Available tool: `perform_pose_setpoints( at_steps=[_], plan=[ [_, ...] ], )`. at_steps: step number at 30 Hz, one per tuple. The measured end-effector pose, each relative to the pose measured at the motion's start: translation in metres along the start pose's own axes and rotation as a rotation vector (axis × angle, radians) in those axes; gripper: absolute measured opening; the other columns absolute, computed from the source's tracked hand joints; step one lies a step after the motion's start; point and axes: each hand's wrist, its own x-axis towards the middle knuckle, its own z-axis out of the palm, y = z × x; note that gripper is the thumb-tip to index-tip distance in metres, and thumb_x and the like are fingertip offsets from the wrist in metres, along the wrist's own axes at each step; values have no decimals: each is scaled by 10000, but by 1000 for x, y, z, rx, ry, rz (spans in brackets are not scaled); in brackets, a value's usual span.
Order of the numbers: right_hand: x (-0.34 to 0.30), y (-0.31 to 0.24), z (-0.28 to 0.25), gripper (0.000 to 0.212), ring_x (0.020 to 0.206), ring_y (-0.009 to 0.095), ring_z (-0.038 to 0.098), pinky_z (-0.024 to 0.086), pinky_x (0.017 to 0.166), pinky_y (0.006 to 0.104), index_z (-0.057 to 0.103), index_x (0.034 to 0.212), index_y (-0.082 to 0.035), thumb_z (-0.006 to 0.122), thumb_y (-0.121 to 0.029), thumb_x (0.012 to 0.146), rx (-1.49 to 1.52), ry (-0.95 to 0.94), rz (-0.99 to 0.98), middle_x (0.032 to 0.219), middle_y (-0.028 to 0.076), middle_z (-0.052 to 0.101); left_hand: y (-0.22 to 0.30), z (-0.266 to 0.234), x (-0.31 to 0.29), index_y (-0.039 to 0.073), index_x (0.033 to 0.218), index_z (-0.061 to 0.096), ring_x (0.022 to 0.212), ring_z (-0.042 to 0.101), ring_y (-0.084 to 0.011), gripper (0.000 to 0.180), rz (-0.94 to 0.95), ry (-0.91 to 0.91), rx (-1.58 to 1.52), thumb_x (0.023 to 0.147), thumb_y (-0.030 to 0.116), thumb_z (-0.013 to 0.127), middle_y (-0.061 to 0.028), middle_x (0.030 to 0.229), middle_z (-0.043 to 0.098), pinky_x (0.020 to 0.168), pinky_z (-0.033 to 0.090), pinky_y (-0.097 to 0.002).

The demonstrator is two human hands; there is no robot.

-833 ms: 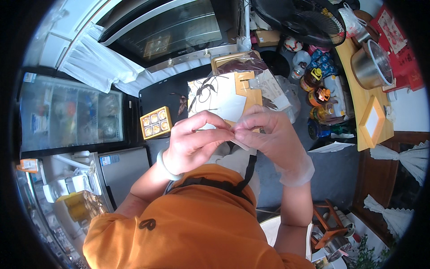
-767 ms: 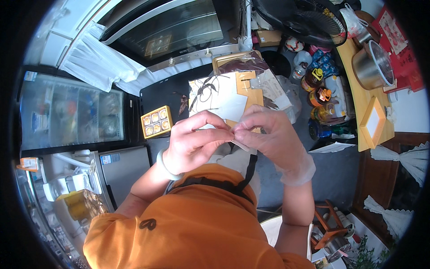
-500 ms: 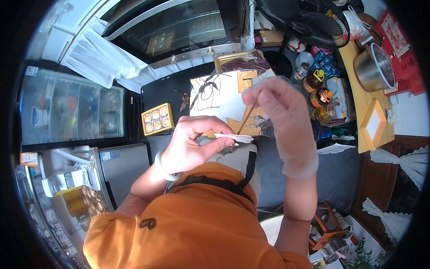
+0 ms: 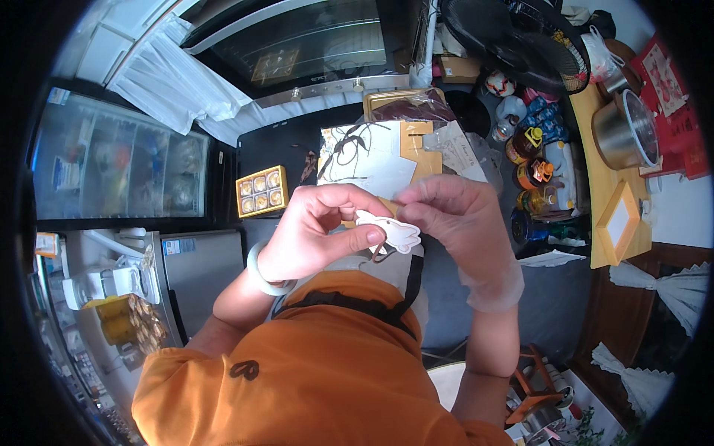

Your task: The person assembles cardboard bakery boxes by hand, inserting items into a box and folding the tabs to secure it.

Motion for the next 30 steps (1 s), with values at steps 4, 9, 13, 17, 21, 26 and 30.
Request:
perform_pose_setpoints(
  at_steps=[4,9,13,17,21,26,30],
  plan=[
    [-2,5,-2,81,776,92,596,471,703,208,648,888,25,636,38,809,-44,-67,-33,835,35,632,-1,-1,-1,-49,1012,607,791,632,-110,176,22,-32,-72,838,-39,633,-107,905,674,705,519,-235],
    [0,3,-6,99,765,93,548,424,694,221,636,829,35,628,85,744,-138,-161,-98,807,27,577,-2,-1,-1,-49,1007,604,783,630,-101,175,19,-15,-84,835,-38,639,-98,892,673,699,515,-225],
    [2,4,-2,118,770,104,541,418,709,231,644,808,30,647,87,705,-102,-171,-100,795,34,574,-3,-3,0,-43,1005,607,784,628,-93,173,36,-17,-125,836,-33,642,-90,888,673,702,508,-214],
    [3,7,0,136,778,112,540,415,723,239,648,812,27,658,92,693,-92,-160,-110,791,39,571,-2,-6,-2,-36,1010,610,805,626,-88,175,15,-43,-172,838,-24,643,-76,907,674,712,506,-213],
    [4,10,2,143,783,112,538,410,716,236,650,815,26,664,93,690,-84,-147,-147,783,41,571,-5,-5,-3,-29,1019,610,836,626,-89,186,5,-47,-286,838,-17,647,-68,929,672,724,505,-213],
    [2,15,6,129,768,107,533,401,705,227,652,793,25,676,87,682,-94,-118,-140,778,38,577,-10,-7,-3,-27,1016,604,840,628,-93,183,6,-71,-353,839,-15,647,-73,935,670,730,504,-212],
    [-7,8,17,85,722,102,545,407,669,223,656,757,18,689,58,690,-231,-12,-173,745,34,588,-18,-15,0,-26,1019,569,808,623,-103,170,-30,-158,-444,857,-14,619,-80,912,665,691,495,-224]
  ],
)
